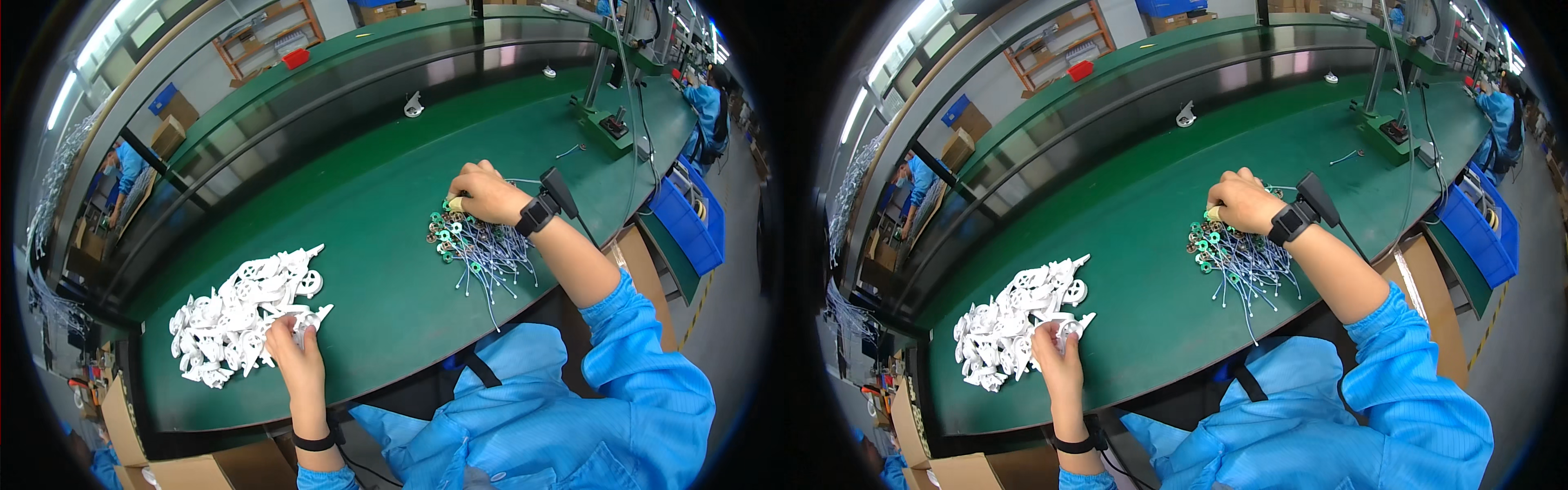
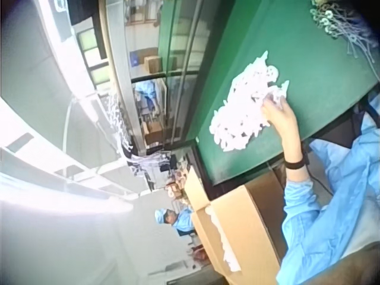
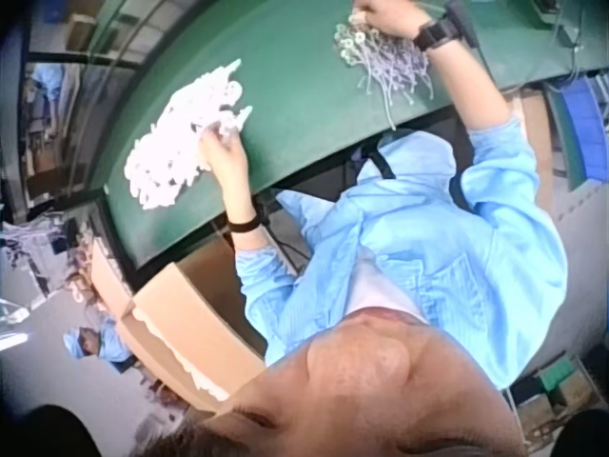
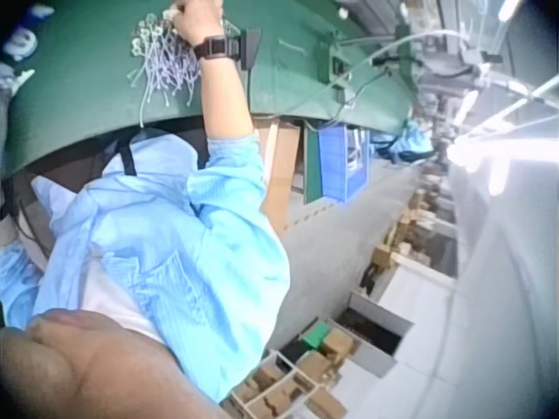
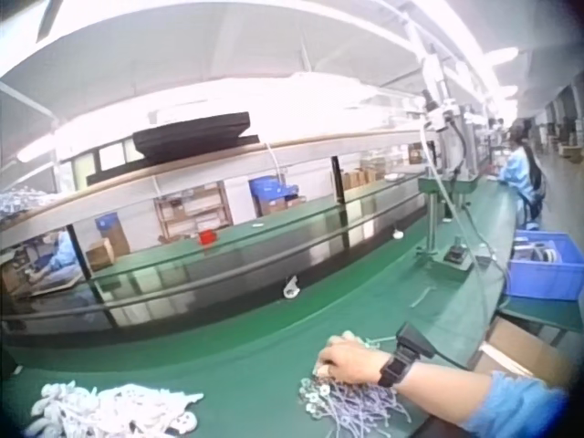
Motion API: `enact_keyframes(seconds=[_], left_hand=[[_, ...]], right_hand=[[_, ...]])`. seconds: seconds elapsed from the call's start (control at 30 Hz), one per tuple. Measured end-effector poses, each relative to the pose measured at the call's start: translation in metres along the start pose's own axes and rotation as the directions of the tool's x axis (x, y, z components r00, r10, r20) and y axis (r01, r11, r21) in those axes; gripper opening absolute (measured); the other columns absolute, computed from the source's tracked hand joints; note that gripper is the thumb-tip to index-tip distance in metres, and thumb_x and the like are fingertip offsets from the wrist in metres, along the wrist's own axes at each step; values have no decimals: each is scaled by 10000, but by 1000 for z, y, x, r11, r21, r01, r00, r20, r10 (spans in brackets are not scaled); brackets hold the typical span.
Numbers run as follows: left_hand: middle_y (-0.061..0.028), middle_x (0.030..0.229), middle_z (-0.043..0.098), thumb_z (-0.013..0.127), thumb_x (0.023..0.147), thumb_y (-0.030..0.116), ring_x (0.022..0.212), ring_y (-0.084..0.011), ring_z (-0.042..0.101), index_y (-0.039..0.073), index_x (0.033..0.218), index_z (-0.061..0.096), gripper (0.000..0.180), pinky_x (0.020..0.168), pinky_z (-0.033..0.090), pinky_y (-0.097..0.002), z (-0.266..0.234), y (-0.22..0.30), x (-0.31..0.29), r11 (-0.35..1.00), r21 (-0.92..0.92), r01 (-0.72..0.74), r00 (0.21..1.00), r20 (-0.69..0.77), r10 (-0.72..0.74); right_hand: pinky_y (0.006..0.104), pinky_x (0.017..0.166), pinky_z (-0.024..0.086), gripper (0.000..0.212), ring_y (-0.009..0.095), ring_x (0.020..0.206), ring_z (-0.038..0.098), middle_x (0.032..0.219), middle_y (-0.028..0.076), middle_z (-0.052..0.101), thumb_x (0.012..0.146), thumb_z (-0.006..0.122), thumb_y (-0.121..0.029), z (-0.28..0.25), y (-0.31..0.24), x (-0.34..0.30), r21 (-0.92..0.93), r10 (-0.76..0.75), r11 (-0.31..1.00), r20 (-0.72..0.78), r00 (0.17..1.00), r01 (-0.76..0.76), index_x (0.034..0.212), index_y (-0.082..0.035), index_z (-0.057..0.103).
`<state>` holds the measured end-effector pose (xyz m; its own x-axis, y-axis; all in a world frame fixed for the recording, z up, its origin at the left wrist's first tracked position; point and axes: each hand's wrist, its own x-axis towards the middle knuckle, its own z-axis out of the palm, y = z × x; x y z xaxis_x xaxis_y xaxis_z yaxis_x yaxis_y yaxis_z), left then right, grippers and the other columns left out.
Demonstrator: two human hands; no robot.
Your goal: Assembling small plastic components by inserting wires and electronic parts.
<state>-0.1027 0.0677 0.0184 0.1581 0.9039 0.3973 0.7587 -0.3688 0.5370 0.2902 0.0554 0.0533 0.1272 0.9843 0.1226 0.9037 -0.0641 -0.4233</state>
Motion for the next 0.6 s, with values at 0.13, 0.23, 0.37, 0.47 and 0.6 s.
enact_keyframes(seconds=[0.13,0.23,0.37,0.47,0.6], left_hand=[[-150,963,523,580,890,43,900,-260,502,-27,1009,482,169,764,428,-350,2,8,-7,998,-58,-6,999,-39,3],[-127,947,571,520,951,90,811,-180,546,26,1050,404,166,692,437,-261,1,18,-15,929,-369,-16,988,-148,-42],[-137,858,593,471,990,161,591,-121,542,56,1087,341,194,493,404,-217,0,57,-26,592,-769,240,971,197,-137],[-147,857,591,414,1008,221,565,-132,497,50,1137,408,214,476,376,-229,15,74,-42,276,-865,419,908,401,-121],[-180,945,580,313,980,402,697,-210,499,14,1235,462,488,588,381,-304,30,85,-53,-349,-597,722,662,743,99]], right_hand=[[372,825,458,100,286,917,555,934,107,641,837,629,-132,-9,2,-20,258,-32,962,-214,976,89,894,-50,614],[277,703,486,147,137,796,611,920,50,638,868,636,-100,-18,5,-37,674,143,731,-304,942,107,970,-7,588],[240,718,494,160,126,852,610,964,75,633,891,608,-38,-25,8,-70,868,239,426,-381,893,256,1039,9,569],[256,703,504,174,154,829,621,983,104,634,887,596,-11,-21,-4,-87,930,242,204,-352,904,307,1056,17,568],[303,655,551,242,235,823,664,994,145,617,875,577,21,-2,-37,-117,955,194,58,-297,935,292,1116,34,563]])
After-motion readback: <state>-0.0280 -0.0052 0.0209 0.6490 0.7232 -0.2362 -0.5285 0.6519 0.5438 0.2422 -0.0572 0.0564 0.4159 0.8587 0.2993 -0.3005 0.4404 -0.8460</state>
